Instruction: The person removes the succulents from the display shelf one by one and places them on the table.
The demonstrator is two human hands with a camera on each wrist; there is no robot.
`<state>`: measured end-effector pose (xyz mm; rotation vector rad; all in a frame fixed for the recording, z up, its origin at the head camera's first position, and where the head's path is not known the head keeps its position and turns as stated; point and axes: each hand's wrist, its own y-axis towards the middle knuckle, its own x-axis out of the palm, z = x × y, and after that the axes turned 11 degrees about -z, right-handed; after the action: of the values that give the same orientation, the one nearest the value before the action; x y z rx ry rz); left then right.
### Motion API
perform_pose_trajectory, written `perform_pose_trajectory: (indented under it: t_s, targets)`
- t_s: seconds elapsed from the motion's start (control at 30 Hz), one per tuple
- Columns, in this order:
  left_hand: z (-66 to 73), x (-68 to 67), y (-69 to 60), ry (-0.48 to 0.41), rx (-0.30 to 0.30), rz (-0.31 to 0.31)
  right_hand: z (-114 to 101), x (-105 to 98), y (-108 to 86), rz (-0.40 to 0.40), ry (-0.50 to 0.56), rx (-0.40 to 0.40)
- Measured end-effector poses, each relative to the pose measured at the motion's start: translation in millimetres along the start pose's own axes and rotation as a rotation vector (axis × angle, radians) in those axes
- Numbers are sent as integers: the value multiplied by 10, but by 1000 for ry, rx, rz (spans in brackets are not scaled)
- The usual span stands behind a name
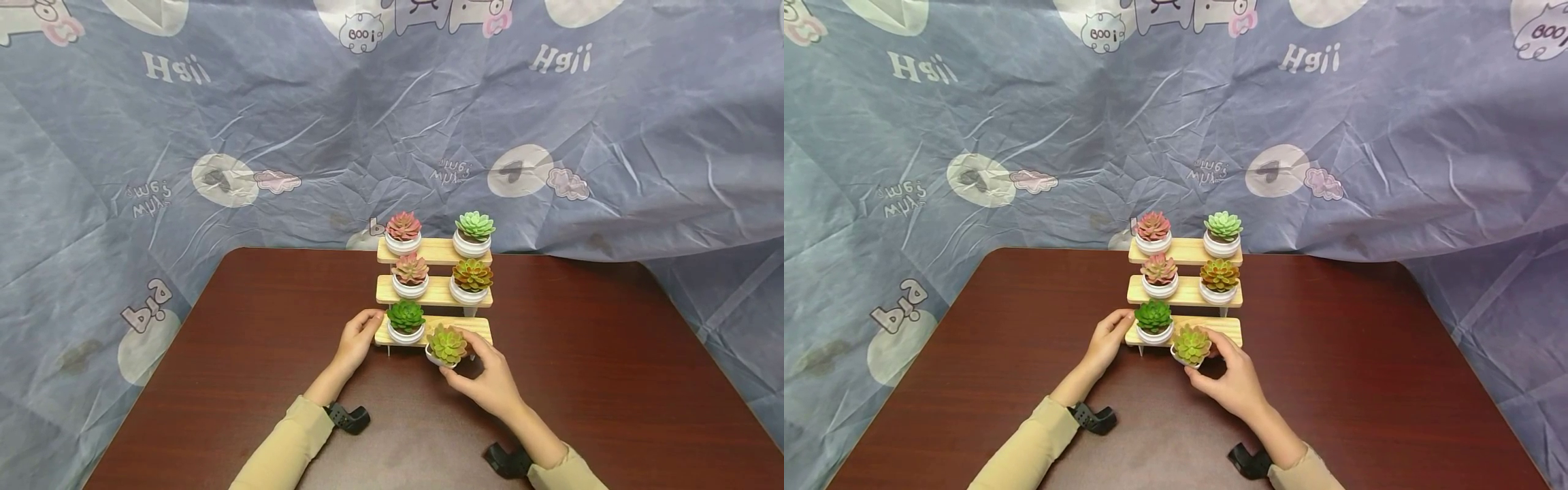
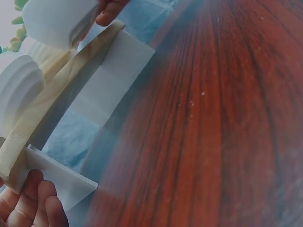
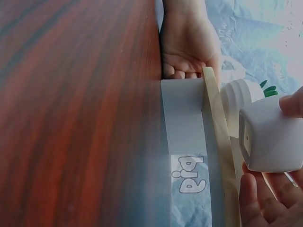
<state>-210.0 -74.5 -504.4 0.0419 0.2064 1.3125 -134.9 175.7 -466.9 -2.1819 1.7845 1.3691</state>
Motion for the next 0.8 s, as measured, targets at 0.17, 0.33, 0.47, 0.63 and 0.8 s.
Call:
perform_pose_trajectory:
  t_s: [0.17,0.33,0.47,0.63,0.8]
  targets:
    - [40,4,-13,6,13,0,-119,-9,25,-21,16,-6]
    - [-3,2,2,5,14,4,-69,35,12,-78,54,-15]
    - [23,-10,-1,-1,11,-12,-45,81,-2,-107,80,-22]
    - [189,-16,-47,4,16,-35,-259,57,47,-119,109,-51]
    - [342,0,-103,27,10,-33,-326,83,48,-147,143,-33]
